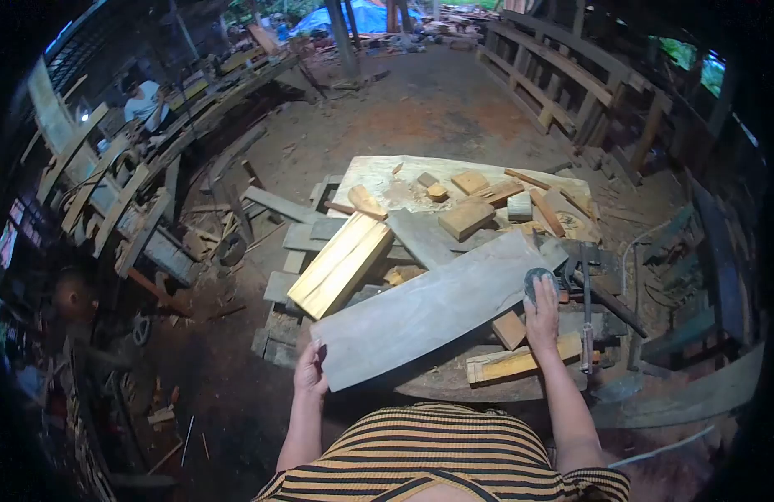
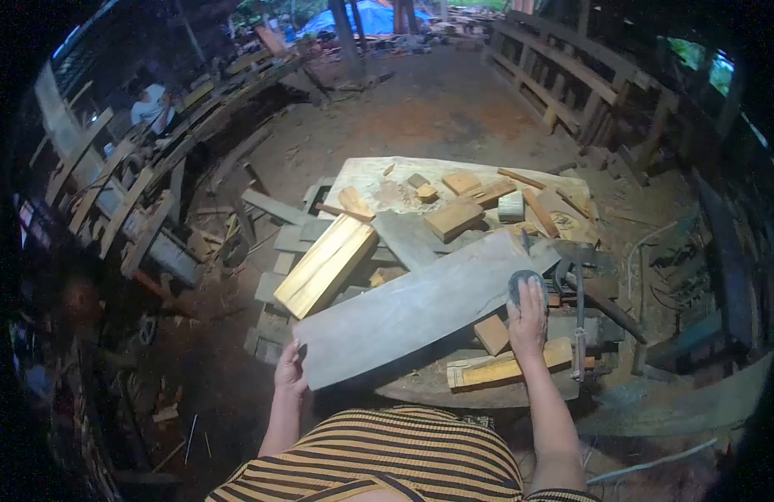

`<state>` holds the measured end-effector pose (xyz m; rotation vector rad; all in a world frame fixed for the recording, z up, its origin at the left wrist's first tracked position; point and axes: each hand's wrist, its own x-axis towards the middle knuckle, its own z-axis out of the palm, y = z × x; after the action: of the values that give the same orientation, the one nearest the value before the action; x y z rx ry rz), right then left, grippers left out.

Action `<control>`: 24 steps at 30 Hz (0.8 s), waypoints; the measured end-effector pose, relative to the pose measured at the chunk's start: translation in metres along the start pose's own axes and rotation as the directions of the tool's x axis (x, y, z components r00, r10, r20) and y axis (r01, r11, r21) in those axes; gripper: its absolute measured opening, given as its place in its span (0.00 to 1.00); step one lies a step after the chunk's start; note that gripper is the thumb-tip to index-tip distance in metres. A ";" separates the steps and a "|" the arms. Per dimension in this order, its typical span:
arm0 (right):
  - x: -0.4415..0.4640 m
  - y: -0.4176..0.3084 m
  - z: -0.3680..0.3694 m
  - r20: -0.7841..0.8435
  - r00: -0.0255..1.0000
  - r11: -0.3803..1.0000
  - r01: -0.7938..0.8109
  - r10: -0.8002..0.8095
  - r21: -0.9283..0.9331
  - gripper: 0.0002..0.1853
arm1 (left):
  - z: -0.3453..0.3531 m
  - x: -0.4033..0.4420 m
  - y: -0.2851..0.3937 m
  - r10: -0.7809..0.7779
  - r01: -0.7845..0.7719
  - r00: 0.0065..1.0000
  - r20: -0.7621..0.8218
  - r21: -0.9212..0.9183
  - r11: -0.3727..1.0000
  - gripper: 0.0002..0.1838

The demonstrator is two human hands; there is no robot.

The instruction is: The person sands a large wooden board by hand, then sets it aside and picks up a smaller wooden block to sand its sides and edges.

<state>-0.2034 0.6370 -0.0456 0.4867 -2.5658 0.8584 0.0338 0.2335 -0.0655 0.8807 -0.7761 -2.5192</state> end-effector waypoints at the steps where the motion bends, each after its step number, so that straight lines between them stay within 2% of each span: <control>1: -0.001 0.000 0.001 0.014 1.000 1.000 0.014 -0.014 0.016 0.25 | -0.002 -0.003 -0.004 -0.068 0.067 0.997 -0.034 -0.041 0.997 0.20; 3: -0.002 0.002 0.003 -0.035 0.999 0.999 -0.022 0.022 0.024 0.25 | 0.000 -0.009 -0.009 -0.092 0.104 0.987 0.130 -0.082 0.991 0.22; 7: -0.002 0.013 0.009 -0.020 1.000 1.000 -0.004 0.004 0.011 0.21 | -0.005 -0.002 -0.018 -0.101 0.122 0.977 0.186 -0.100 0.988 0.25; 9: 0.000 0.019 0.011 -0.008 1.000 0.999 -0.011 0.012 0.053 0.21 | -0.001 0.001 -0.020 -0.089 0.150 0.950 0.298 -0.191 0.970 0.26; 10: 0.002 0.022 0.014 -0.006 0.999 0.994 -0.048 0.049 0.098 0.21 | 0.000 0.001 -0.018 -0.076 0.137 0.955 0.287 -0.196 0.971 0.26; 11: 0.005 0.023 0.018 -0.008 0.996 0.987 -0.085 0.087 0.140 0.20 | 0.004 0.003 -0.016 -0.082 0.165 0.936 0.341 -0.223 0.961 0.26; 13: 0.011 -0.030 0.008 -0.025 0.997 0.984 -0.063 0.068 0.166 0.20 | 0.006 0.002 -0.016 -0.086 0.194 0.919 0.384 -0.251 0.948 0.26; 16: -0.003 -0.131 0.008 0.104 0.940 0.904 0.276 -0.325 0.328 0.19 | 0.012 -0.002 -0.014 -0.082 0.196 0.907 0.413 -0.241 0.950 0.25; 19: -0.032 -0.212 0.016 0.217 0.754 0.761 0.512 -0.620 0.398 0.19 | 0.024 -0.007 -0.011 -0.053 0.175 0.899 0.434 -0.246 0.953 0.25; 22: -0.057 -0.242 0.024 0.184 0.660 0.662 0.610 -0.729 0.436 0.21 | 0.033 -0.011 -0.008 -0.060 0.174 0.899 0.435 -0.228 0.958 0.25; 24: -0.059 -0.225 0.036 0.198 0.670 0.680 0.604 -0.716 0.416 0.21 | 0.033 -0.011 -0.005 -0.064 0.180 0.899 0.433 -0.231 0.956 0.26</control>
<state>-0.0632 0.4564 0.0118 1.7050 -2.2025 0.9466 0.0193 0.2556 -0.0420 0.3015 -0.4881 -2.8847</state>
